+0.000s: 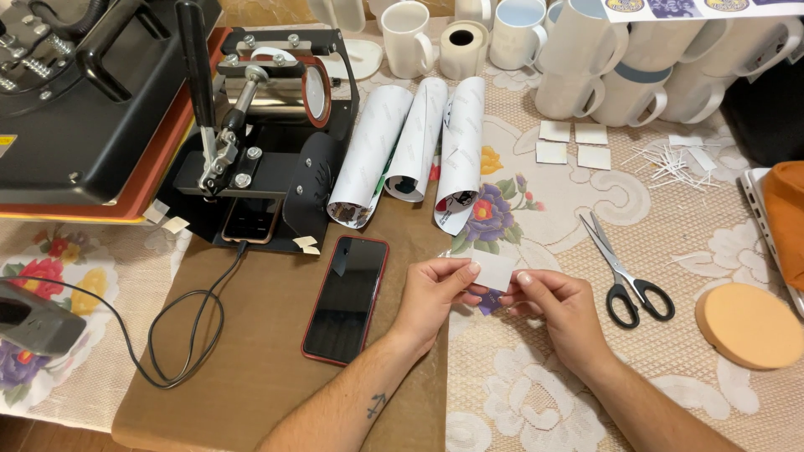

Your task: Applying small adhesive labels to a red phone case at a workstation.

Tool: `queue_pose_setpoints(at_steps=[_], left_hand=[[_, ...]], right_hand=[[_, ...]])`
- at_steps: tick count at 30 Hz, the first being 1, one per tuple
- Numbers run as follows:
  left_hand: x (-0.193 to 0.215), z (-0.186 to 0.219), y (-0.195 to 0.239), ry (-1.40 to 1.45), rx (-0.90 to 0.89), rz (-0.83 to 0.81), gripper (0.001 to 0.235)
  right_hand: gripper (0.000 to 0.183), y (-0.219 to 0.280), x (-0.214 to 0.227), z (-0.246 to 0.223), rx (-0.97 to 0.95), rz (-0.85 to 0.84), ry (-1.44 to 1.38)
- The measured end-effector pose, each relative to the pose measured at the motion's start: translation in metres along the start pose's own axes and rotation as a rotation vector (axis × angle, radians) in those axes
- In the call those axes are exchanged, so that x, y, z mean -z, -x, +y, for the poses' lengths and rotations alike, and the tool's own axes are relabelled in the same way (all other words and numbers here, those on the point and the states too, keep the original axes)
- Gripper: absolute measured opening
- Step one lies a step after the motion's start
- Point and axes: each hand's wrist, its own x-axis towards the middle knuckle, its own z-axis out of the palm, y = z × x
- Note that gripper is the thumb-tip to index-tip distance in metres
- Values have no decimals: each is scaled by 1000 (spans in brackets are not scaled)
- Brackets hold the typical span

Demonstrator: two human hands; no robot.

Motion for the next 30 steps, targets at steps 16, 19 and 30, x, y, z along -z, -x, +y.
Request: queue_pose_setpoints(at_steps=[16,19,30], left_hand=[[-11,15,11,-3,79,59,29],[-12,19,12,-1,79,44,28],[83,48,95,-2105,-320,662,109]], right_hand=[[19,6,-9,-21,-71,79,105],[18,8,-10,-28,-92,77,165],[23,7,-55,-52,-165,-217,285]])
